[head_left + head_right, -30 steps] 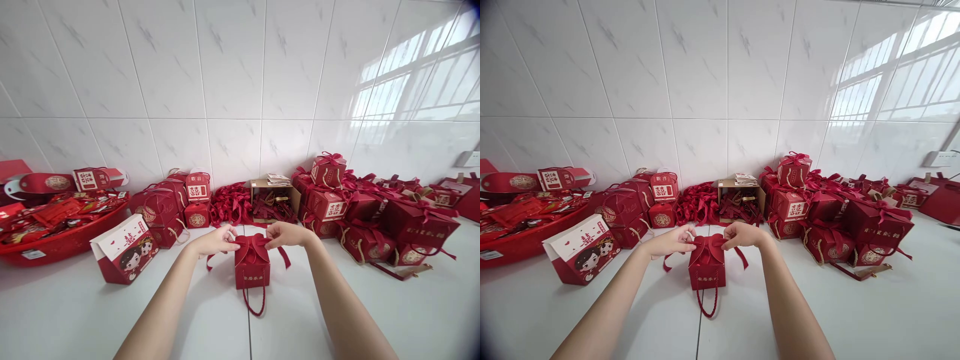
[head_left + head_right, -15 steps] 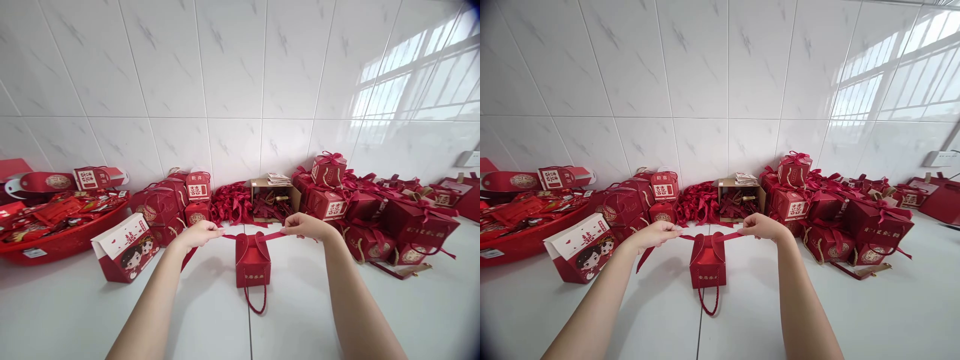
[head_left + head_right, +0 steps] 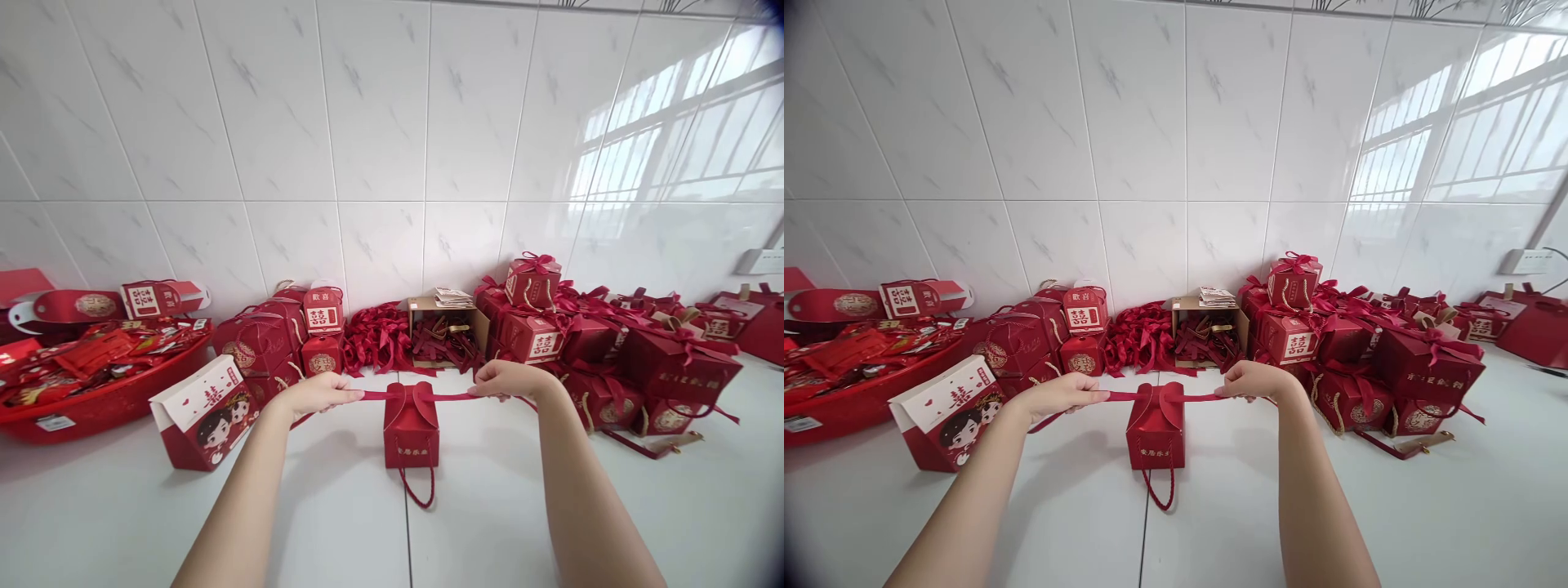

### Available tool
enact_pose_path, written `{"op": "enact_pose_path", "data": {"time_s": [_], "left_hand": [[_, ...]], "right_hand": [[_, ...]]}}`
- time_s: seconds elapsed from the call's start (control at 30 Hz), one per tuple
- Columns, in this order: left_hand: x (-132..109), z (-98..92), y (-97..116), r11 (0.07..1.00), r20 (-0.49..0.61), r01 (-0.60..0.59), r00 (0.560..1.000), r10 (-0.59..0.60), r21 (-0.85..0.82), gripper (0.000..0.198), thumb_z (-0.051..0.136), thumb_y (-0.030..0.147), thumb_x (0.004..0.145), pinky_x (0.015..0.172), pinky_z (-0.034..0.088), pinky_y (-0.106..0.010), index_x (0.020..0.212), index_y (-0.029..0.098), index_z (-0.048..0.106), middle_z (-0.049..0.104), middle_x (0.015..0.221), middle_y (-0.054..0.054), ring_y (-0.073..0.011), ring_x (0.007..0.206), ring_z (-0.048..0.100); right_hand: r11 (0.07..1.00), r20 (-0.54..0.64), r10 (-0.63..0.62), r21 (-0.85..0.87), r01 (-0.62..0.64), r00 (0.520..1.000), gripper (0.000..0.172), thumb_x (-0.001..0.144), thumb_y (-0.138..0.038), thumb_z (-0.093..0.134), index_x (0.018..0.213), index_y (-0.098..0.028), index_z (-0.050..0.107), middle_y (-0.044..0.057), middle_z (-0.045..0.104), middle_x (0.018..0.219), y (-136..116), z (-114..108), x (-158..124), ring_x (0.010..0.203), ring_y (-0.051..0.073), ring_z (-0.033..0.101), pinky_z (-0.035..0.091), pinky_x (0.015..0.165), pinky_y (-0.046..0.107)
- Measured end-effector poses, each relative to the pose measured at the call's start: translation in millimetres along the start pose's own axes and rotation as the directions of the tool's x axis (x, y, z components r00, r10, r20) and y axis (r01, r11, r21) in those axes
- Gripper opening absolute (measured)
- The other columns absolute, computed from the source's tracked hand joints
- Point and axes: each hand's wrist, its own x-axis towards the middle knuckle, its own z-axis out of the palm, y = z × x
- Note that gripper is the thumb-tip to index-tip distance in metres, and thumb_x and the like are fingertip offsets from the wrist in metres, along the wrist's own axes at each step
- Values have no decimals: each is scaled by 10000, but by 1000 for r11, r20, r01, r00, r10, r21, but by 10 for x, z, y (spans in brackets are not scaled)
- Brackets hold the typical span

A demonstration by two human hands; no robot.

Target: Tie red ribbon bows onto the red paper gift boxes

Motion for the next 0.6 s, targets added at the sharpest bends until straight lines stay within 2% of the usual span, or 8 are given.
{"op": "enact_pose_path", "data": {"time_s": [0.07,0.13,0.17,0.23,0.33,0.43,0.5,0.6], "left_hand": [[-77,-62,21,979,17,-109,993,114,-171,364,681,470,666,523,287,-223,560,176,493,432,537,43,-103,523,361],[-151,-111,59,923,-24,-190,981,194,-336,336,666,440,708,556,347,-225,577,169,517,499,571,17,-112,555,437],[-183,-126,86,890,-61,-215,976,208,-401,313,664,426,720,565,372,-226,596,166,542,536,597,2,-117,574,476],[-233,-134,156,830,-134,-255,967,217,-496,243,671,387,732,580,420,-232,671,158,614,618,687,-37,-130,615,543],[-270,-101,279,742,-206,-340,940,271,-577,198,666,328,752,700,497,-281,815,143,700,684,949,-116,-188,779,625],[-287,-43,389,647,-238,-420,905,353,-637,240,619,319,796,826,505,-345,911,135,722,663,1097,-158,-268,999,609],[-307,-1,455,599,-271,-448,890,365,-663,247,615,324,799,825,513,-359,924,142,725,681,1063,-159,-283,1032,604],[-357,59,550,571,-336,-472,881,333,-672,203,663,337,758,773,531,-357,824,158,733,718,912,-131,-269,922,650]], "right_hand": [[979,-90,-109,160,122,990,426,695,-516,658,523,-170,478,-40,417,517,-83,-14,-101,463,67,364,295,423,208],[899,-204,-207,347,268,957,367,726,-497,643,600,-160,569,-23,472,545,-164,-16,-162,463,73,405,304,402,205],[843,-247,-243,425,330,938,338,737,-482,642,663,-153,622,-5,522,584,-201,-9,-171,490,82,452,346,423,206],[723,-298,-310,543,427,903,306,756,-444,640,796,-145,694,50,632,729,-271,21,-151,635,122,566,454,559,223],[592,-309,-379,644,485,872,295,775,-411,628,886,-156,726,101,686,970,-383,107,-71,910,191,617,485,795,280],[505,-313,-411,703,500,856,295,785,-412,616,883,-157,728,94,703,932,-509,216,-6,943,209,630,474,853,315],[435,-352,-405,738,516,844,266,782,-414,617,814,-173,724,61,707,856,-586,278,8,882,196,649,476,853,327],[363,-426,-376,749,554,823,220,752,-420,641,743,-209,702,15,699,835,-673,330,-17,803,178,662,491,826,337]]}}
